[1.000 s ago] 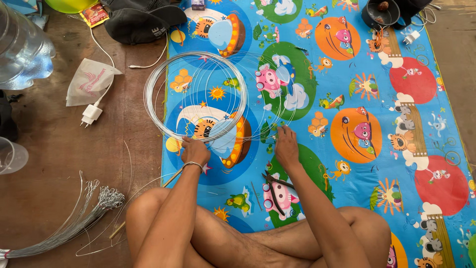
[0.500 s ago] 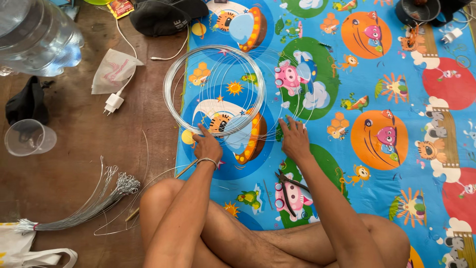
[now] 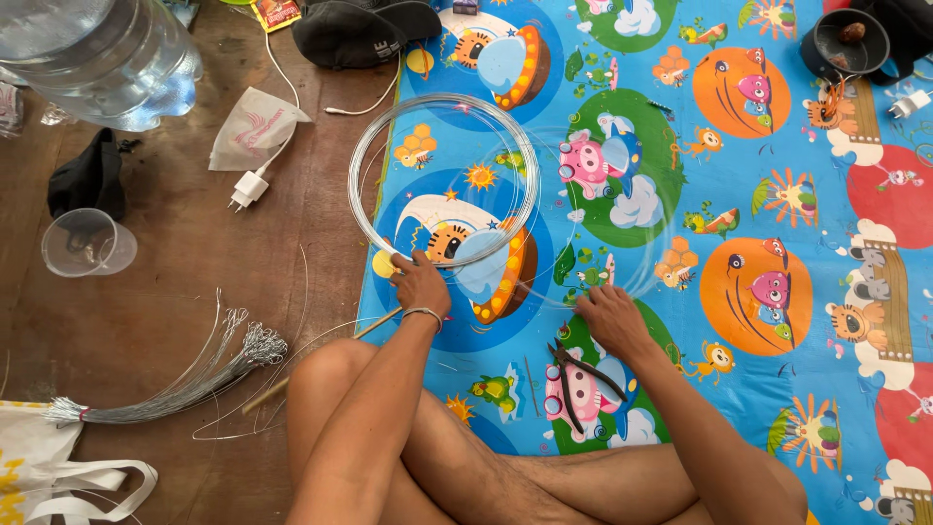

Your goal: The person sits on a colorful play mat and uses pliers to cut a bundle of thin metal wires into shorter lengths. They repeatedly measure the wire against a wooden stick, cut it, and place the cut pieces aside.

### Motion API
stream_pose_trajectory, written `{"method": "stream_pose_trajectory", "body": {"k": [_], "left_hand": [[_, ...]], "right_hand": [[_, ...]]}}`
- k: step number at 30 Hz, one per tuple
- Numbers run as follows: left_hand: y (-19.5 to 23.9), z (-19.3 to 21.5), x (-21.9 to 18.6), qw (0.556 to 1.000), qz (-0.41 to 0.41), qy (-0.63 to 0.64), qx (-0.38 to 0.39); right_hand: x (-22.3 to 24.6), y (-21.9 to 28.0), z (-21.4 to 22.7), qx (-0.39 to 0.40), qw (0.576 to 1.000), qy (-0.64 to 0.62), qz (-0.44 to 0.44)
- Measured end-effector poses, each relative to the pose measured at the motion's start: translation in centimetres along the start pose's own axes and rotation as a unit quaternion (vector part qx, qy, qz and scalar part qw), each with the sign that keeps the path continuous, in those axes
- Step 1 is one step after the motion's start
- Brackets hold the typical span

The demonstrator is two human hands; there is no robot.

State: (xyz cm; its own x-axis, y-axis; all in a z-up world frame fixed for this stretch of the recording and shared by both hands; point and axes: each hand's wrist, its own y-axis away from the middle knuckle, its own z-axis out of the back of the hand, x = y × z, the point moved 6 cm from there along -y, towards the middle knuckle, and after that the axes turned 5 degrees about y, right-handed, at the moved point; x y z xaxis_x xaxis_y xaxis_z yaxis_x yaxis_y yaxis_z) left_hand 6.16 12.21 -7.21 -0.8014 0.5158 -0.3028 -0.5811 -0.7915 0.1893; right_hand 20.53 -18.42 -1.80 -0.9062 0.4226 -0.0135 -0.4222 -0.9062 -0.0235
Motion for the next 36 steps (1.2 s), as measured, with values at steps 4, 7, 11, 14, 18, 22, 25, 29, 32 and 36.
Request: {"method": "stream_pose_trajectory", "body": {"k": [4, 7, 11, 14, 18, 22, 25, 29, 32, 36], "left_hand": [[-0.1, 0.7, 0.2, 1.0, 0.027, 0.012, 0.0], [0.1, 0.7, 0.1, 0.999, -0.013, 0.043, 0.018], [0.3, 0.5, -0.7, 0.996, -0.058, 0.052, 0.03], [0.4, 0.7, -0.9, 0.995, -0.072, 0.051, 0.038], [1.6, 1.1, -2.5, 0.989, -0.13, 0.058, 0.046], [3.5, 0.7, -4.6, 0.976, -0.189, 0.057, 0.092], [4.5, 0.2, -5.8, 0.964, -0.247, 0.033, 0.099], [5.3, -1.2, -6.2, 0.95, -0.296, -0.021, 0.097], [5.6, -2.5, -6.4, 0.948, -0.3, -0.072, 0.078], [5.3, -3.5, -6.6, 0.942, -0.323, -0.088, 0.036]], "right_hand": [[-2.2, 1.4, 1.4, -0.064, 0.977, -0.136, -0.154], [-3.9, 2.1, 4.3, -0.169, 0.939, -0.214, -0.208], [-7.7, 2.4, 9.1, -0.285, 0.903, -0.19, -0.261], [-11.8, 3.7, 13.9, -0.366, 0.867, -0.17, -0.292], [-18.0, 6.5, 20.4, -0.455, 0.741, -0.341, -0.356], [-19.7, 8.2, 26.8, -0.496, 0.673, -0.429, -0.343], [-19.2, 9.2, 30.0, -0.501, 0.669, -0.437, -0.333], [-17.1, 11.2, 31.2, -0.493, 0.678, -0.428, -0.337], [-16.5, 13.0, 33.1, -0.489, 0.687, -0.413, -0.344], [-15.9, 14.7, 35.9, -0.479, 0.7, -0.392, -0.356]]}}
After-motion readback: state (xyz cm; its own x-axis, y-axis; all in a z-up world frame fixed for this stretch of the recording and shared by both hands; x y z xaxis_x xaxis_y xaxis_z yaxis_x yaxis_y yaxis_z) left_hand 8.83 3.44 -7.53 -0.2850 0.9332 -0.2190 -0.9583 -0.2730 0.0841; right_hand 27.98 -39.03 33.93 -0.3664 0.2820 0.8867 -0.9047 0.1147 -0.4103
